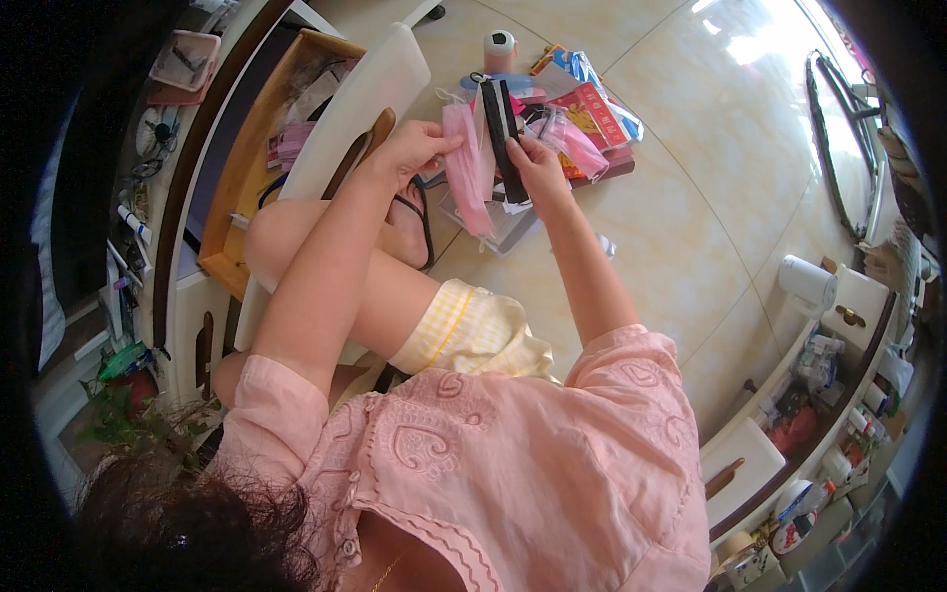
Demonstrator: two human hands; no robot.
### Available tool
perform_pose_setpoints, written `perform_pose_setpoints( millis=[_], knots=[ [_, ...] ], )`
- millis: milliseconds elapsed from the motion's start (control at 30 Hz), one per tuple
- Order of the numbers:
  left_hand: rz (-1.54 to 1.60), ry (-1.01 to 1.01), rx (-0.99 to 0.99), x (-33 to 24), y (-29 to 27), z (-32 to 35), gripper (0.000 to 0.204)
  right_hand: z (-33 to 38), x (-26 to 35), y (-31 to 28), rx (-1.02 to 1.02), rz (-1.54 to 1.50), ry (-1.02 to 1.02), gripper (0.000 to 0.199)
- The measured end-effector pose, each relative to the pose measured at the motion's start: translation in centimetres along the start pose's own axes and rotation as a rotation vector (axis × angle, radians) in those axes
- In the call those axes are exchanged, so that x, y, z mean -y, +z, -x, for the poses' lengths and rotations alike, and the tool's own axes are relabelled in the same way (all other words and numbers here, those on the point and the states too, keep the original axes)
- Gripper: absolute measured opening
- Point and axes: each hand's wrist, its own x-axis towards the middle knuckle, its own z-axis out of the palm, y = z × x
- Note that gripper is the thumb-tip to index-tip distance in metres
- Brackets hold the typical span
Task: The person sits on the floor and organizes items in a low drawer. They handle a tube of cream, a pen, a piece of paper, face masks, glasses, and a card, moving them around and placing them back into the drawer.
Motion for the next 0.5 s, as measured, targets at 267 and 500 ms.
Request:
perform_pose_setpoints(
  millis=[267, 500],
  knots=[
    [0.05, 0.008, -0.029, -0.2, 0.0, 0.5, 0.018, 0.5, 0.7, -0.7, -0.113, -0.047, 0.06, 0.019],
    [0.057, 0.009, -0.028, -0.2, 0.1, 0.2, 0.018, -2.9, -4.2, -6.4, -0.306, 0.273, 0.101, 0.02]
  ],
)
